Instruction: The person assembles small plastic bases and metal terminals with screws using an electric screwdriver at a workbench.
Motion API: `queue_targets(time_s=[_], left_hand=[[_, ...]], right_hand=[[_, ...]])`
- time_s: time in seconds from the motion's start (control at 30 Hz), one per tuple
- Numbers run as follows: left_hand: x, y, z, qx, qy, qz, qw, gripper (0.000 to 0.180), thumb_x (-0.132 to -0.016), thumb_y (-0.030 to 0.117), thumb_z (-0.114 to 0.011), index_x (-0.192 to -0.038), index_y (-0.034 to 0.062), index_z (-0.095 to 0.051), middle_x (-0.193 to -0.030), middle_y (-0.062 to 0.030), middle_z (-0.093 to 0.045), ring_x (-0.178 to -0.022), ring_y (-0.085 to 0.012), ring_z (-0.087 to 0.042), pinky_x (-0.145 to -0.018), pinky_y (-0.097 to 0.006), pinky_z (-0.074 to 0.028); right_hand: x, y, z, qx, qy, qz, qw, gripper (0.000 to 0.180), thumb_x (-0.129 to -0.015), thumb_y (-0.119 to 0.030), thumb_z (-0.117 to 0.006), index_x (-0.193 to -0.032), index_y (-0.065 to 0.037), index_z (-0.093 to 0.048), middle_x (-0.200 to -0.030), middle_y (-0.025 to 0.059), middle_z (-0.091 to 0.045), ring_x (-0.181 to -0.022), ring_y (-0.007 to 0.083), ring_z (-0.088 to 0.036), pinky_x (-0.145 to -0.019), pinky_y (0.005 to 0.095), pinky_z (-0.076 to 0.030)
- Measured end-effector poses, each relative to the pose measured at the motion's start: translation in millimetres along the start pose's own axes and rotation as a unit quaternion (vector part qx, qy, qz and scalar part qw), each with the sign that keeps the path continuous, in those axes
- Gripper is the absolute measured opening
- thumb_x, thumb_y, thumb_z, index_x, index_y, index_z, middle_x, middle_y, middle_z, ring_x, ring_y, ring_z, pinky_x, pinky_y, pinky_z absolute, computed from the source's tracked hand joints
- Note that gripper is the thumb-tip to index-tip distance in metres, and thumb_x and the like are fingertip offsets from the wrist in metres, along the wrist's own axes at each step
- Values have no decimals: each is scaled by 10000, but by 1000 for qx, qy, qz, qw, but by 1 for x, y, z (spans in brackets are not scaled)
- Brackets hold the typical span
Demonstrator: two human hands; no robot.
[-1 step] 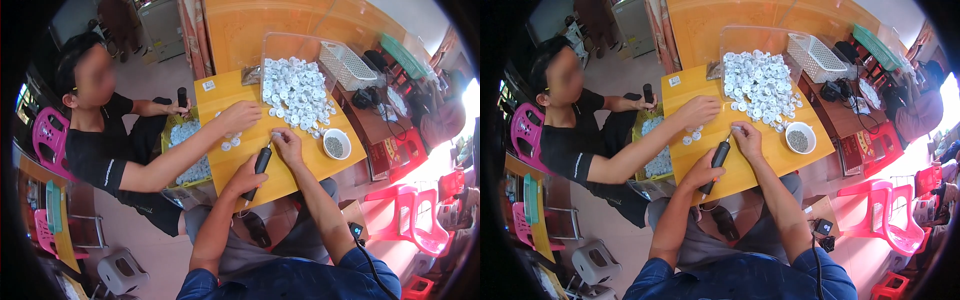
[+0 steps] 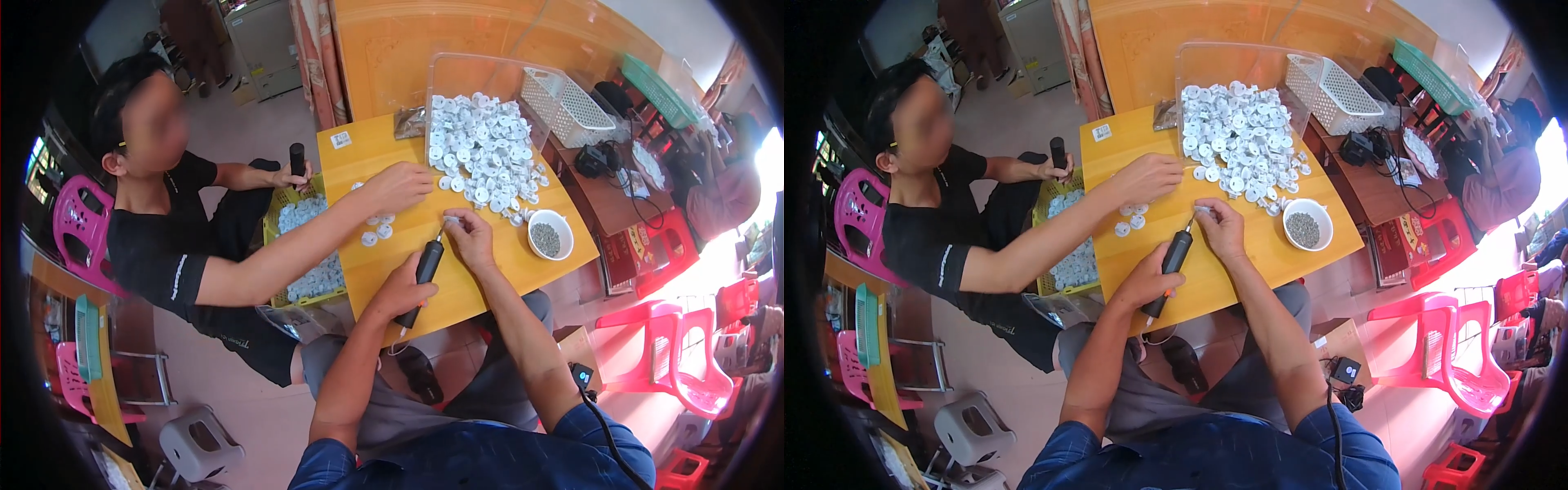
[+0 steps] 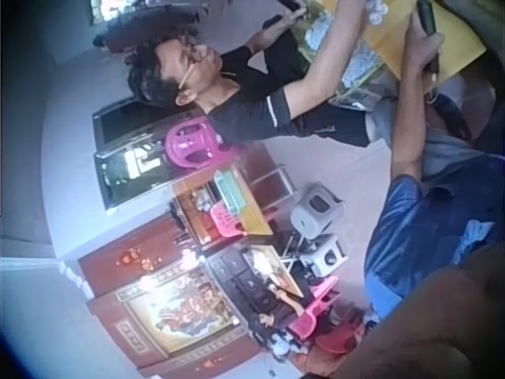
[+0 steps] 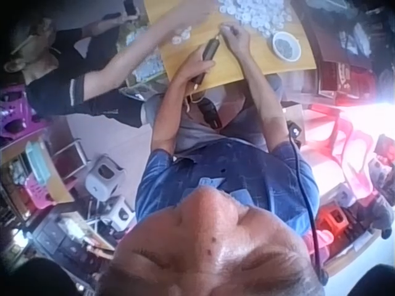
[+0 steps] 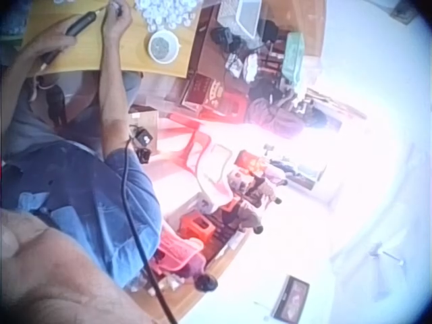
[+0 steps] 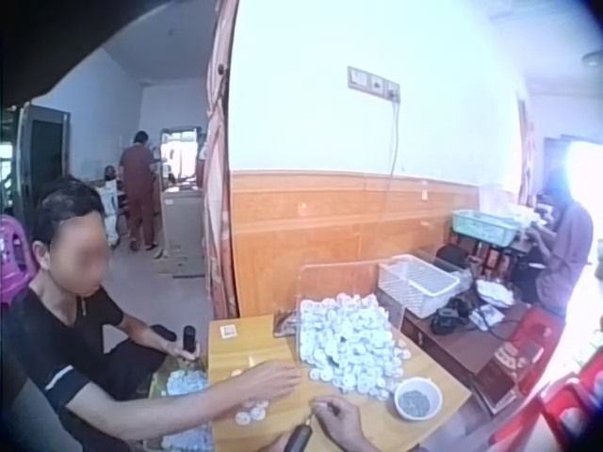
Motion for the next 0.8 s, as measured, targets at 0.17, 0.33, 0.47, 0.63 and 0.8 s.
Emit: queue_targets(time_s=[0.17,0.33,0.47,0.63,0.8], left_hand=[[0,2,-3,28,-12,-11,999,784,-775,114,-664,-1482,-2,-345,-891,-82,-552,-586,-150,-579,-553,-299,-516],[1,3,-4,36,-8,-14,999,721,-805,77,-652,-1466,35,-366,-783,-35,-529,-550,-121,-550,-505,-278,-467],[1,8,-7,22,-28,-3,999,783,-782,109,-661,-1484,-2,-331,-909,-74,-528,-587,-139,-556,-538,-296,-510],[2,6,-3,34,-27,12,999,749,-787,114,-662,-1459,-12,-357,-877,-63,-527,-565,-137,-559,-531,-296,-510],[1,6,-3,35,-25,12,999,717,-793,118,-662,-1435,-22,-375,-842,-58,-534,-561,-136,-572,-527,-292,-508]], right_hand=[[-1,-3,2,20,-4,13,1000,155,-872,9,-717,-1020,-31,-734,-818,-58,-646,-715,28,-544,-660,201,-473],[0,-4,-1,29,-19,5,999,159,-902,4,-697,-1059,-17,-715,-877,-40,-670,-753,29,-571,-687,194,-486],[-1,1,4,29,-9,-8,1000,153,-875,0,-721,-1024,-29,-733,-839,-41,-668,-722,33,-561,-664,200,-486],[1,-3,-2,15,-18,-7,1000,157,-874,-4,-723,-1030,-26,-731,-848,-37,-679,-730,29,-575,-677,199,-496],[0,-3,-2,27,-20,4,999,164,-878,-8,-716,-1040,-25,-727,-856,-34,-682,-737,28,-585,-684,198,-502]])
Point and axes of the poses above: each hand's wrist, its own x-axis away from the middle knuckle, its own z-axis out of the back of the hand, y = z × x, the point moved 9 cm from there along -x, towards the middle knuckle
